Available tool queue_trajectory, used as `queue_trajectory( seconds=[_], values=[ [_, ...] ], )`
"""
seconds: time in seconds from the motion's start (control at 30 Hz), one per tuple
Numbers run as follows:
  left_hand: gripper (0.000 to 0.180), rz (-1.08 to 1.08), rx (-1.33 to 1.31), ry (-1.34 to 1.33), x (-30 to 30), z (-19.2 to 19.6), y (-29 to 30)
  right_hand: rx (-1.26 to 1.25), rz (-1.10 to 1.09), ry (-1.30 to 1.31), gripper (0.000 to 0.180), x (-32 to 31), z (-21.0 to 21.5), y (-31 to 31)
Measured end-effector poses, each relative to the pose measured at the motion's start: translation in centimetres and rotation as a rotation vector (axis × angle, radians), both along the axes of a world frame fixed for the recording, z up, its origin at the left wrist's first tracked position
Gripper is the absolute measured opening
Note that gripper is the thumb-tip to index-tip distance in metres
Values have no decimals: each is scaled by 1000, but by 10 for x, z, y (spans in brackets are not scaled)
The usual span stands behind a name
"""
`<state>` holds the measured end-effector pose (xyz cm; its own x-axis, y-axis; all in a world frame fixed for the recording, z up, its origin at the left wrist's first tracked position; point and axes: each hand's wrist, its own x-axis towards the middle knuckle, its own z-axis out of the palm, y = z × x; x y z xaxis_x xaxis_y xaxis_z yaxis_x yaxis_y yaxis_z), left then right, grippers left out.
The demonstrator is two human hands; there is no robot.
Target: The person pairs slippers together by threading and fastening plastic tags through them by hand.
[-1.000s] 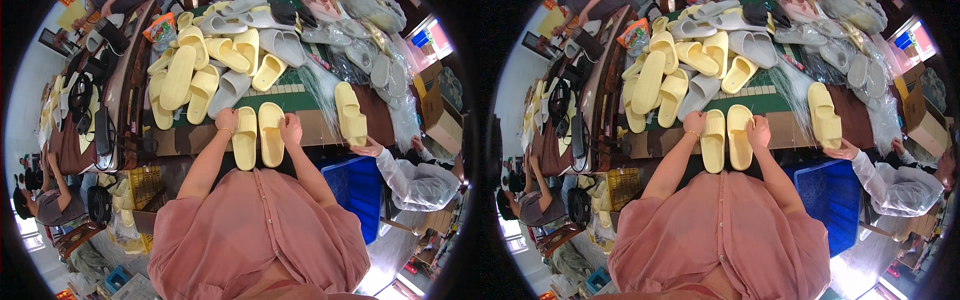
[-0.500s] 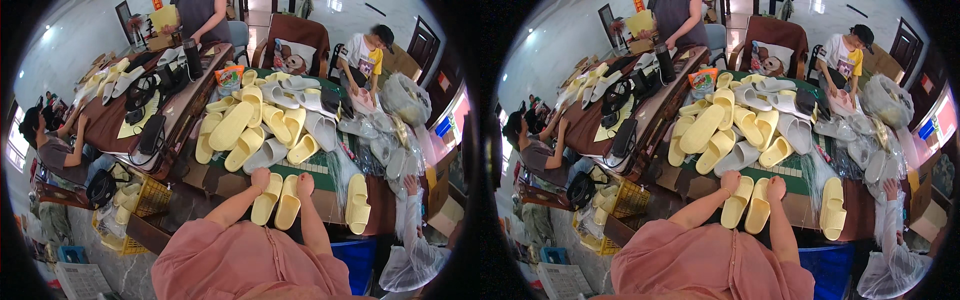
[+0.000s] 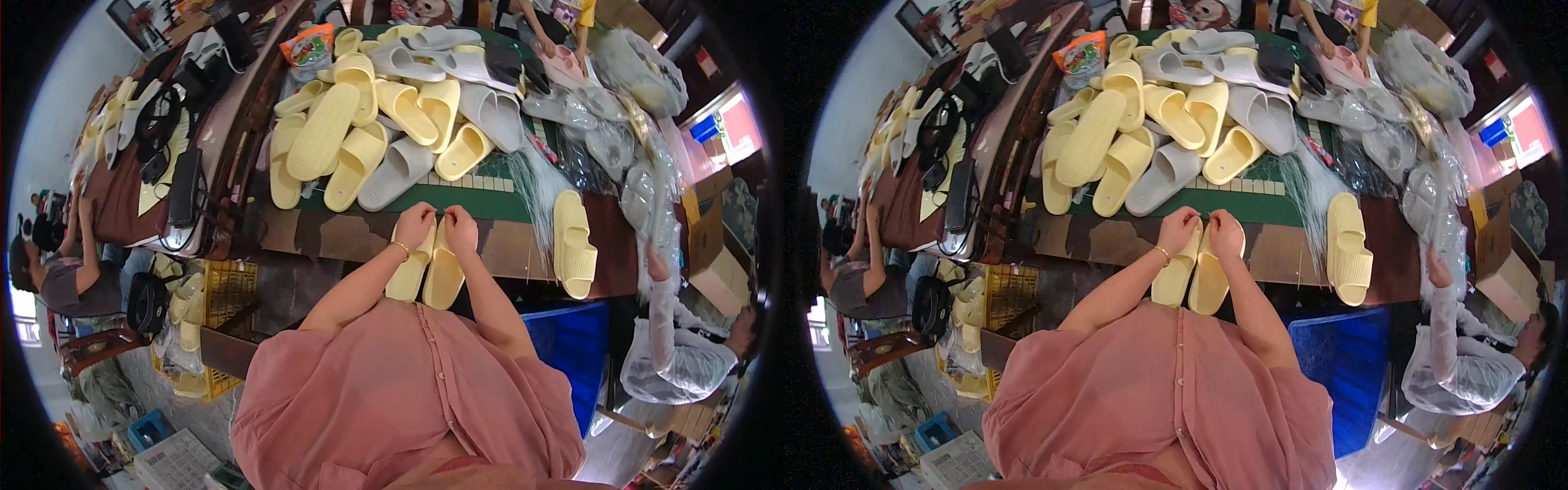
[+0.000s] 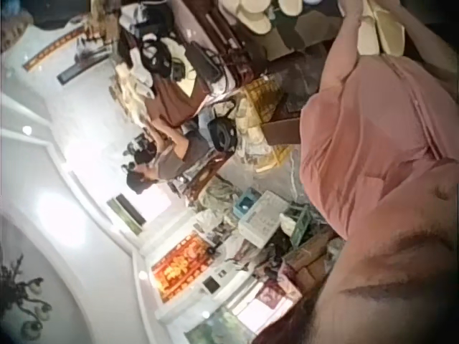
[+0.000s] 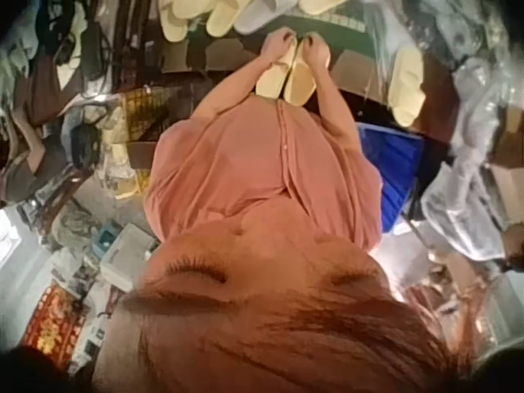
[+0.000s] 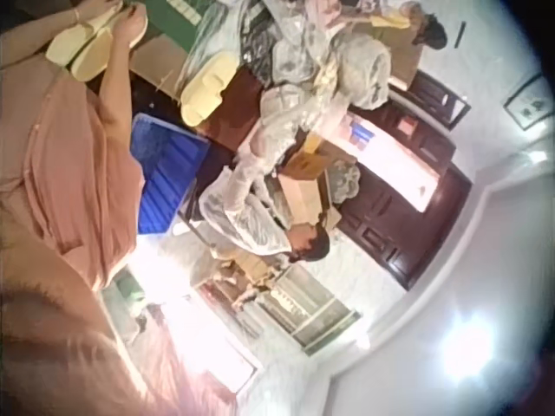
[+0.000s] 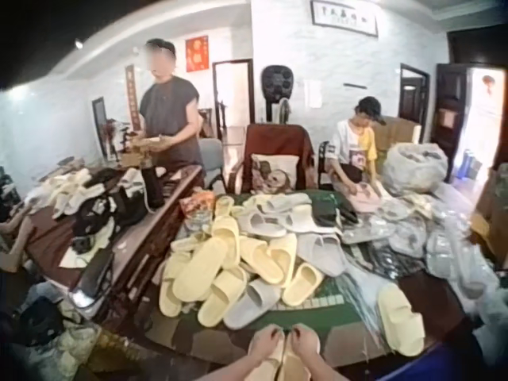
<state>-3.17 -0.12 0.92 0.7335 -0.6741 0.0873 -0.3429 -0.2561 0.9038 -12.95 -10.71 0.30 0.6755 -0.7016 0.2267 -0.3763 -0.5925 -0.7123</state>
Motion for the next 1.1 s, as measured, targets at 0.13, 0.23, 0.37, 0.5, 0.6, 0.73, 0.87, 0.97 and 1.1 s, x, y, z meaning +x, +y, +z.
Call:
queue_trajectory(
  seconds=[0.13, 0.23, 0.37, 0.5, 0.6, 0.73, 0.87, 0.97, 1.1],
  values=[
    [15, 25, -48, 34, -3, -9, 3, 18, 9, -123, 8, -6, 3, 5],
    [16, 1, -28, 63, -8, -7, 2, -13, 41, -164, 6, -9, 2, 7],
    [14, 16, -60, 58, -10, -12, 4, -99, 71, -179, 6, -9, 0, 9],
    [14, 40, -55, 118, -8, -10, 2, -160, 83, -201, 5, -7, 1, 8],
    [14, 34, -54, 134, -7, -7, 1, -164, 65, -177, 4, -5, 1, 7],
    [15, 18, -49, 129, -6, -7, 3, -145, 57, -172, 3, -4, 2, 8],
    [16, 5, -45, 109, -5, -7, 4, -138, 74, -175, 3, -5, 3, 8],
    [16, -3, -27, 132, -6, -7, 4, -134, 84, -171, 4, -7, 2, 8],
    [17, -2, -20, 131, -7, -8, 5, -113, 87, -144, 5, -8, 2, 9]
  ],
)
